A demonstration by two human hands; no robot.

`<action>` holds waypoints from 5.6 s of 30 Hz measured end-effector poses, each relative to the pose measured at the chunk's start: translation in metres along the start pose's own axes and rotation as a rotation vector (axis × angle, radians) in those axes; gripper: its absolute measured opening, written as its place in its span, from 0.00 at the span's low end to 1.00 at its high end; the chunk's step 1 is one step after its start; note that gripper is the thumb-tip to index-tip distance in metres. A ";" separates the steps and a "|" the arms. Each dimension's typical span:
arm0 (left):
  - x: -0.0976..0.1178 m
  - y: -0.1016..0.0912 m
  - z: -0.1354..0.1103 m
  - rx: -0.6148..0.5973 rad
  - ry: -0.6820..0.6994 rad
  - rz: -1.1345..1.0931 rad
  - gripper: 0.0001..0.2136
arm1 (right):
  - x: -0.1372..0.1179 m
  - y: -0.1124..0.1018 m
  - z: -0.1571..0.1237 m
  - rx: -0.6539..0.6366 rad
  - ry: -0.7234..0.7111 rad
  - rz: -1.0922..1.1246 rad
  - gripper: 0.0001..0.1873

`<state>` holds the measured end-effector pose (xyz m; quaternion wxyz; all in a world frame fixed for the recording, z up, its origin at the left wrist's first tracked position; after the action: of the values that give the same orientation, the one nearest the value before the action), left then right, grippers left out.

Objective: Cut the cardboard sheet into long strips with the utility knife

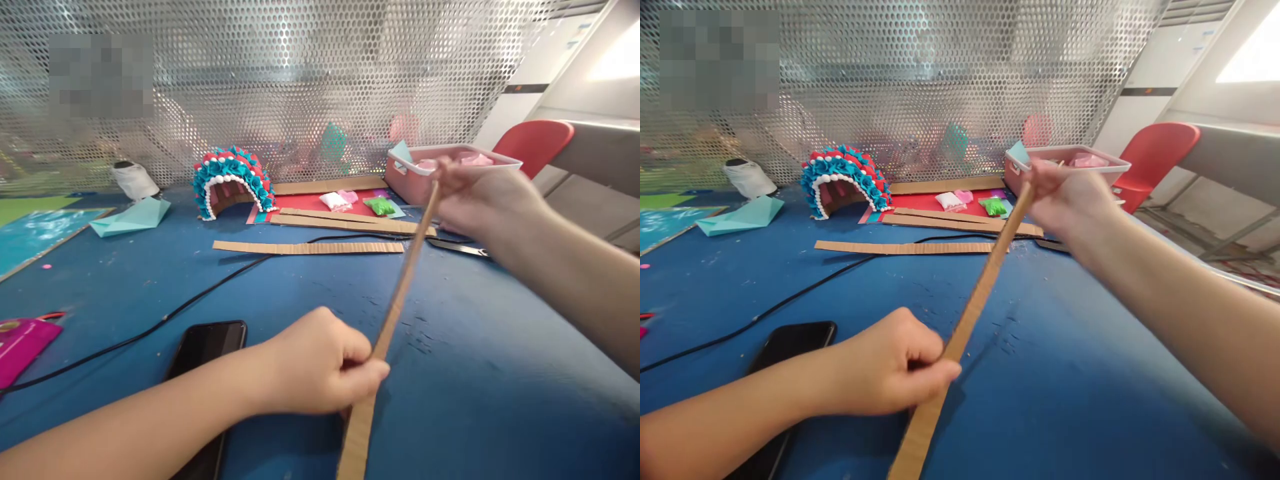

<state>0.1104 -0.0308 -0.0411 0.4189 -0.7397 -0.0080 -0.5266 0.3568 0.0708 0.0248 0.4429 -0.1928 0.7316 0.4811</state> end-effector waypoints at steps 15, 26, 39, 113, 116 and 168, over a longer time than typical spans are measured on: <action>-0.009 -0.006 0.012 0.298 -0.294 -0.774 0.15 | 0.038 -0.049 -0.038 -0.373 -0.126 -0.492 0.32; -0.005 -0.006 0.009 0.194 -0.280 -0.862 0.13 | 0.065 -0.055 -0.078 -0.835 -0.207 -0.980 0.19; -0.003 -0.001 0.011 0.206 -0.215 -0.768 0.13 | 0.069 -0.046 -0.085 -0.735 0.026 -0.693 0.13; -0.001 -0.004 0.010 0.050 -0.262 -1.066 0.20 | 0.063 -0.044 -0.101 -0.745 -0.473 -0.822 0.07; -0.001 -0.002 0.009 0.094 -0.275 -0.987 0.15 | 0.067 -0.045 -0.100 -0.752 -0.240 -0.665 0.12; -0.003 0.001 0.008 -0.074 -0.238 -0.923 0.22 | 0.044 -0.045 -0.085 -0.932 -0.282 -1.104 0.19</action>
<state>0.1164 -0.0253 -0.0449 0.1107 -0.7283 -0.3649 -0.5694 0.3262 -0.0185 -0.0234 0.5826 -0.6377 0.1836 0.4693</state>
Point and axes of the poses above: each hand's wrist, its own z-axis towards the middle knuckle, its own y-axis out of the palm, x = y × z, the point moved 1 cm from there along z, towards the middle knuckle, and after that the axes turned 2 degrees about x, right-handed, at the moved point
